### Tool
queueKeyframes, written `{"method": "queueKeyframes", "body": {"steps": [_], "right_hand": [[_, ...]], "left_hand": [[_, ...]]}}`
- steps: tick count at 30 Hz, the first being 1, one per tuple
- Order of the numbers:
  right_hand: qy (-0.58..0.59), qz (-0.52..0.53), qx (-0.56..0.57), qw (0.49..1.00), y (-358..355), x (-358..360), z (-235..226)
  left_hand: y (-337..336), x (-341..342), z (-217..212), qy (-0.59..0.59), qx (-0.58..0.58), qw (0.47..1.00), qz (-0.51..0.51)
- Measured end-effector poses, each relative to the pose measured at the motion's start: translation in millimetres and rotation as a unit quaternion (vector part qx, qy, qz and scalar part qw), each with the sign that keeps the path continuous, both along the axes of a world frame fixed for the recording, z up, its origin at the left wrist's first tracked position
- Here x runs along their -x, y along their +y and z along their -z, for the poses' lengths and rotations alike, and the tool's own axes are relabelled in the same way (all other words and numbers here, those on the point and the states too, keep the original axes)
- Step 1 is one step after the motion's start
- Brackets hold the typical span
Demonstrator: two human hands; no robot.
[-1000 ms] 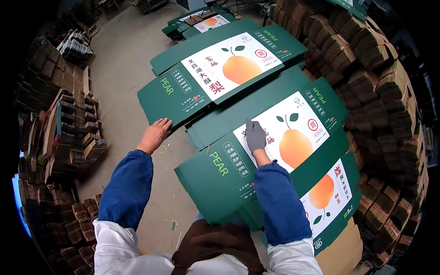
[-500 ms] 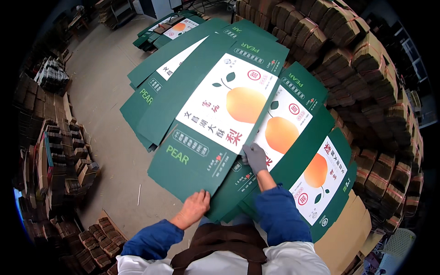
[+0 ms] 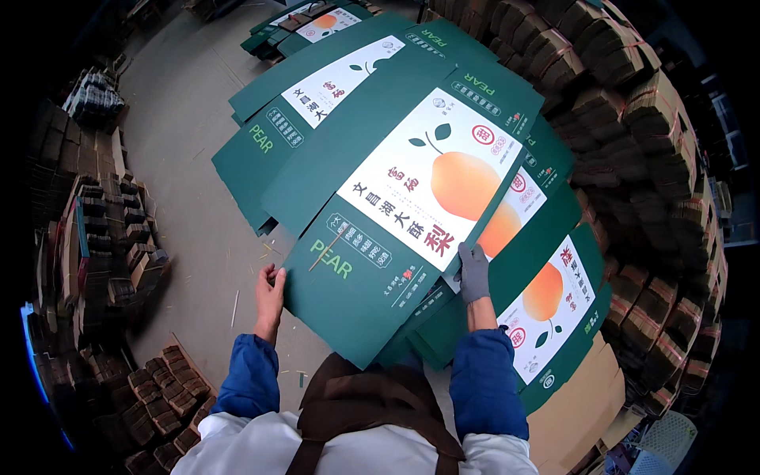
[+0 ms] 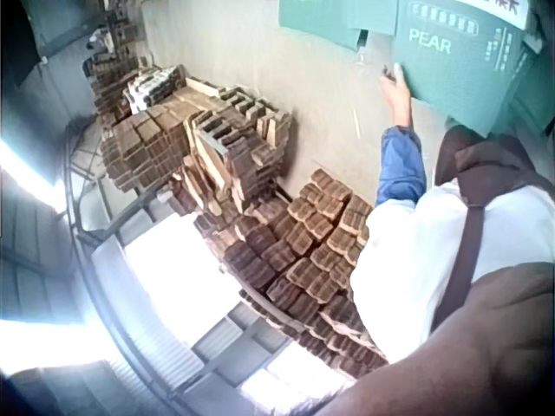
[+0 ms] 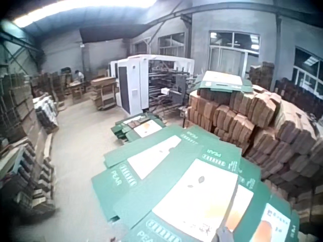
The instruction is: The person folds flat green cardboard sheets into pear-shaped boxes. They repeatedly pick up a sheet, fold the sides to form the box structure, and place the finished box onto a growing stack on the floor.
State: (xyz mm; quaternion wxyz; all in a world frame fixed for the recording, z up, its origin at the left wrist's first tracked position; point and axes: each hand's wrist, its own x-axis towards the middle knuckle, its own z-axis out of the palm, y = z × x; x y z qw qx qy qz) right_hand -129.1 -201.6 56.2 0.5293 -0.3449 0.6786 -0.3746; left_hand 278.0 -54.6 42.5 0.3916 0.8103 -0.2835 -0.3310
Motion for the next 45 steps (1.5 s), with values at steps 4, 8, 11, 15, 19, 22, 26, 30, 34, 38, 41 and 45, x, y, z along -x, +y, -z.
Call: {"method": "queueKeyframes", "body": {"steps": [4, 8, 11, 15, 19, 22, 26, 30, 34, 38, 41, 45], "right_hand": [[-0.043, -0.058, 0.049, 0.996, -90, -62, -22], [0.11, -0.154, 0.041, 0.981, -153, -136, -72], [0.093, -0.124, 0.172, 0.973, -154, -154, -78], [-0.111, 0.018, 0.147, 0.983, -60, -119, -101], [0.155, 0.062, 0.175, 0.97, 46, 7, -58], [0.097, 0.118, 0.068, 0.986, 114, 86, -33], [0.063, 0.185, 0.036, 0.98, 131, 125, 8], [0.104, 0.181, 0.034, 0.977, 125, 140, 35], [0.09, 0.167, 0.022, 0.982, 127, 133, 35], [0.21, 0.086, 0.071, 0.971, 133, 112, 15], [0.26, 0.124, 0.069, 0.955, 164, 105, 16], [0.238, 0.174, 0.127, 0.947, 162, 75, -23]], "left_hand": [[-32, -75, 24, 0.125, 0.1, 0.986, -0.045], [-78, -125, -12, 0.329, 0.279, 0.857, -0.283], [-75, -116, -7, 0.409, 0.224, 0.859, -0.209], [-44, -98, 6, 0.45, 0.208, 0.849, -0.183], [-41, -76, 34, 0.471, 0.188, 0.844, -0.174], [-51, -80, 67, 0.409, 0.22, 0.867, -0.184], [-93, -108, 78, 0.336, 0.247, 0.882, -0.22], [-136, -147, 66, 0.317, 0.223, 0.897, -0.214], [-161, -199, 35, 0.267, 0.188, 0.924, -0.199], [-161, -197, 14, -0.104, 0.112, 0.965, -0.214], [-132, -127, -1, -0.315, 0.162, 0.932, -0.076], [-24, -5, 12, -0.268, 0.13, 0.945, 0.134]]}}
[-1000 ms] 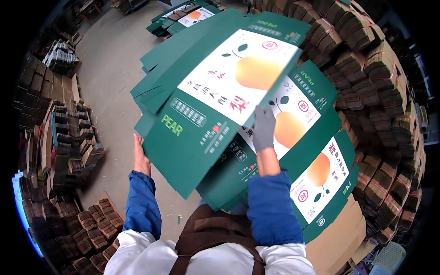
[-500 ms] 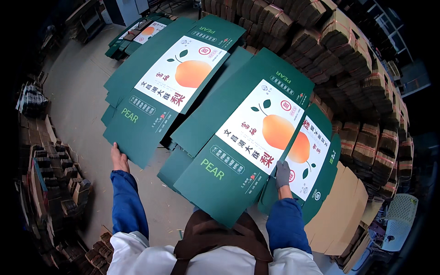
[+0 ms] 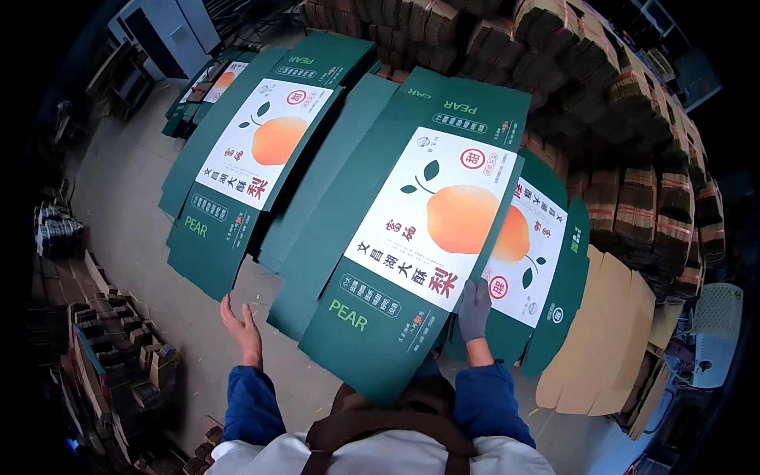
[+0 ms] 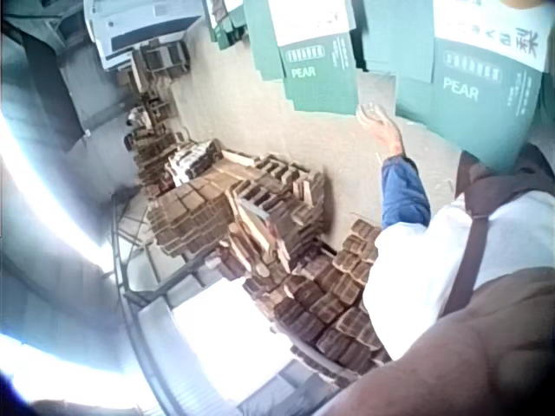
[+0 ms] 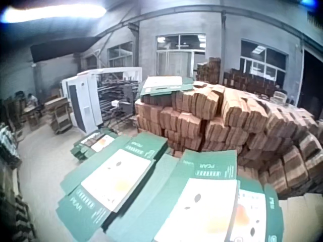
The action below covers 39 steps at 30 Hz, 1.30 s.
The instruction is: The person folds flat green cardboard sheets into pear-shaped boxes. They repeatedly pick up a sheet, fold the sides to form the box structure, and place the finished box onto a growing stack on the floor.
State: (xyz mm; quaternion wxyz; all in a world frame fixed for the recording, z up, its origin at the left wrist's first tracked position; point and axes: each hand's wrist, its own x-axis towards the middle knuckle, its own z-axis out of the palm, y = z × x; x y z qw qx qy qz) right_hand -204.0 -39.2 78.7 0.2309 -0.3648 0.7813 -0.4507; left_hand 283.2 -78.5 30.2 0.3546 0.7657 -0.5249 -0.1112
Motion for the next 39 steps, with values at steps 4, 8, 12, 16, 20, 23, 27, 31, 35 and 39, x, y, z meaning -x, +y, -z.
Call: {"method": "queueKeyframes", "body": {"steps": [4, 8, 12, 16, 20, 23, 27, 31, 35, 39], "right_hand": [[0.019, -0.032, 0.038, 0.999, -29, -11, -9], [-0.02, 0.004, -0.026, 0.999, -69, -3, 36], [-0.077, 0.014, -0.004, 0.997, -83, -25, 70], [-0.054, -0.01, -0.046, 0.997, -92, -42, 88], [-0.007, -0.02, -0.065, 0.998, -119, -26, 99], [-0.042, -0.054, -0.1, 0.993, -110, 2, 96], [-0.027, -0.115, -0.143, 0.983, -76, 21, 41], [-0.057, 0.079, -0.044, 0.994, 72, 142, 18], [0.105, 0.404, -0.117, 0.901, 312, 279, 65], [0.118, 0.496, -0.364, 0.78, 490, 390, 50]], "left_hand": [[103, 76, 9, 0.201, -0.127, 0.968, -0.077], [122, 107, 10, 0.464, -0.2, 0.853, -0.129], [102, 91, 38, 0.491, -0.114, 0.845, -0.179], [74, 61, 40, 0.456, -0.072, 0.872, -0.164], [48, 69, 45, 0.452, -0.1, 0.874, -0.147], [40, 84, 51, 0.443, -0.113, 0.877, -0.15], [58, 45, 83, 0.246, -0.131, 0.955, -0.101], [50, 152, 4, 0.015, -0.046, 0.993, 0.105], [68, 332, -35, -0.091, -0.03, 0.882, 0.46], [82, 469, -31, -0.141, -0.057, 0.787, 0.597]]}}
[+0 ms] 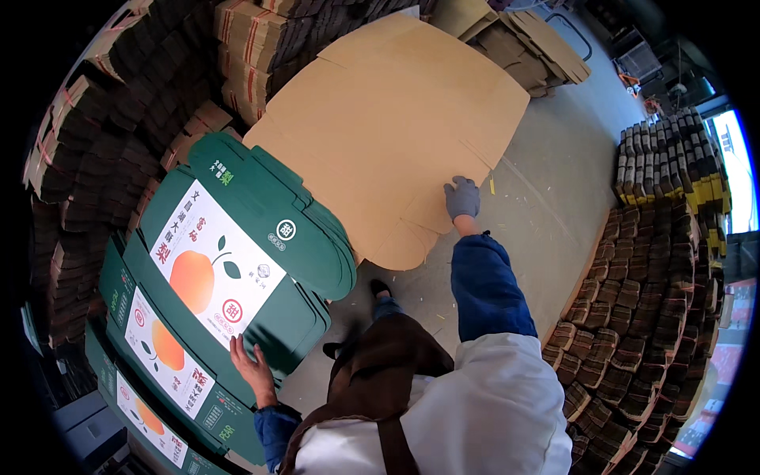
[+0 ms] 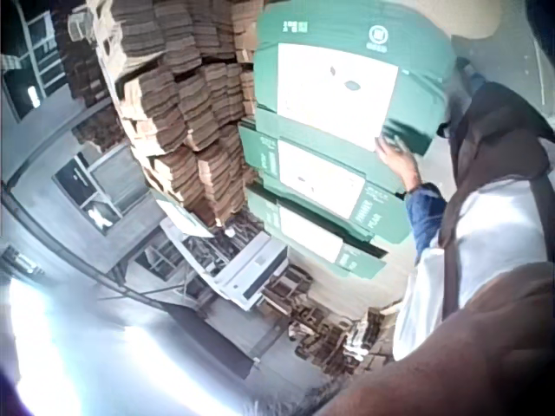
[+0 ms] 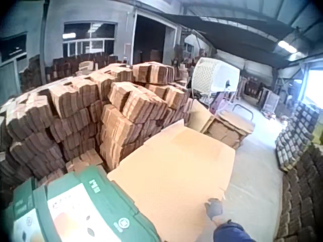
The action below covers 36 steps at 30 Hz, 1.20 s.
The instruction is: The person folds flat green cardboard sheets into pear-shaped boxes. They repeatedly pick up a sheet, fold the sides to form the box structure, and place the finished box onto a growing stack on the floor.
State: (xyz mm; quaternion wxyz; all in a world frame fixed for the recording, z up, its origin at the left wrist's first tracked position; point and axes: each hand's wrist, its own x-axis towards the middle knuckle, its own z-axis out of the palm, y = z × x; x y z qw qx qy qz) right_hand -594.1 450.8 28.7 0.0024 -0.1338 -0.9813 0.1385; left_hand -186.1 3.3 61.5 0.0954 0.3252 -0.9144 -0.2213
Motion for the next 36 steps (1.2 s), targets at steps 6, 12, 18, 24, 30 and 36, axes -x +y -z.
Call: {"method": "queueKeyframes", "body": {"steps": [6, 12, 18, 24, 30, 36], "right_hand": [[-0.015, 0.035, -0.1, 0.994, 141, 134, 1], [-0.107, -0.007, -0.1, 0.989, 162, 187, -10], [-0.207, -0.052, -0.065, 0.975, 182, 215, -37], [-0.27, -0.106, 0.27, 0.918, 215, 222, -103], [-0.021, -0.224, 0.192, 0.955, 103, 186, -367], [0.252, -0.417, 0.085, 0.869, -68, 21, -570]], "left_hand": [[-15, 56, 44, -0.124, 0.004, 0.992, 0.005], [-10, 60, 39, -0.184, 0.034, 0.982, 0.014], [-2, 68, 34, -0.219, 0.026, 0.975, -0.004], [-6, 75, 28, -0.192, 0.003, 0.981, -0.01], [-8, 60, 24, -0.179, 0.014, 0.983, -0.021], [-11, 65, 2, -0.17, -0.007, 0.985, -0.03]]}}
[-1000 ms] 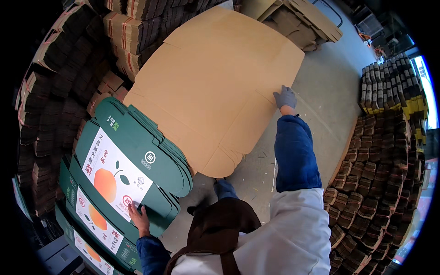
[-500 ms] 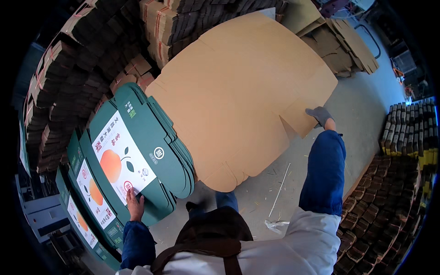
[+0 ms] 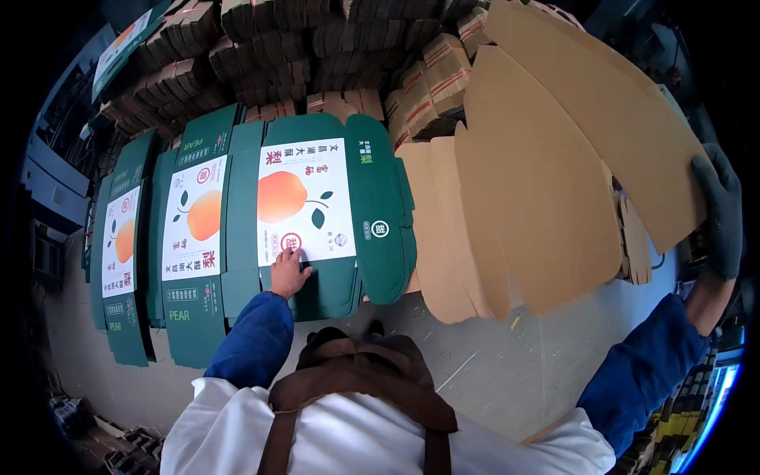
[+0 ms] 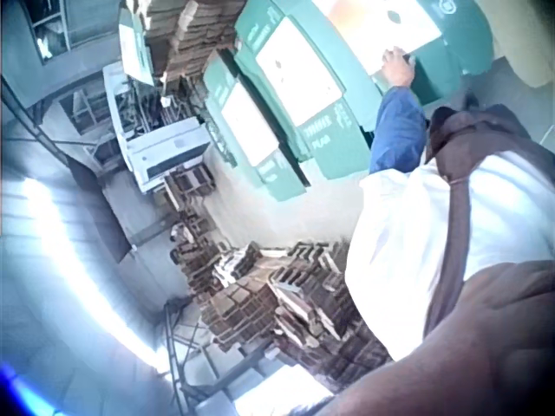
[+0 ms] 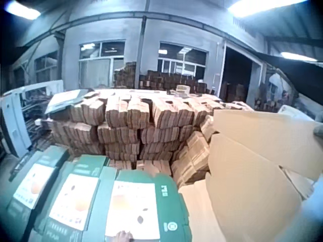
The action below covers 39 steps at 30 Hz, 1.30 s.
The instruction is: The person folds flat green cardboard sheets into pear-shaped boxes. They repeatedly pick up a sheet, fold the sides to form the box structure, and place the finished box onto a growing stack on the floor.
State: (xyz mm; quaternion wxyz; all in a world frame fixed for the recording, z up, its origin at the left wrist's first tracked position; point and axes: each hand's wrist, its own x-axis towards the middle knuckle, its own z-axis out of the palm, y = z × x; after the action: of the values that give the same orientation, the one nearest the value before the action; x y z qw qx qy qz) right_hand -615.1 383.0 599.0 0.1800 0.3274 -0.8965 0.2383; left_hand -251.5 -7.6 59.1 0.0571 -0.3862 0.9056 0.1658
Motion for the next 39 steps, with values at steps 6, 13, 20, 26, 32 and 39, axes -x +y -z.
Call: {"method": "queueKeyframes", "body": {"steps": [6, 13, 20, 26, 32, 39], "right_hand": [[0.183, -0.289, -0.145, 0.928, -259, -221, 72], [0.041, -0.32, -0.231, 0.918, -373, -330, 305], [-0.358, -0.526, -0.269, 0.723, -410, -309, 332], [-0.469, -0.2, -0.02, 0.86, -524, -15, 453], [-0.657, -0.053, -0.043, 0.751, -602, 31, 516], [-0.579, -0.236, -0.116, 0.771, -629, 54, 509]], "left_hand": [[-29, 8, -120, 0.47, -0.361, 0.799, -0.104], [-89, -52, -167, 0.439, -0.701, 0.539, -0.158], [-94, -113, -83, 0.334, -0.577, 0.662, -0.343], [-62, -107, -119, 0.382, -0.535, 0.694, -0.294], [-37, -126, -134, 0.359, -0.52, 0.719, -0.287], [-31, -145, -86, 0.324, -0.41, 0.771, -0.364]]}}
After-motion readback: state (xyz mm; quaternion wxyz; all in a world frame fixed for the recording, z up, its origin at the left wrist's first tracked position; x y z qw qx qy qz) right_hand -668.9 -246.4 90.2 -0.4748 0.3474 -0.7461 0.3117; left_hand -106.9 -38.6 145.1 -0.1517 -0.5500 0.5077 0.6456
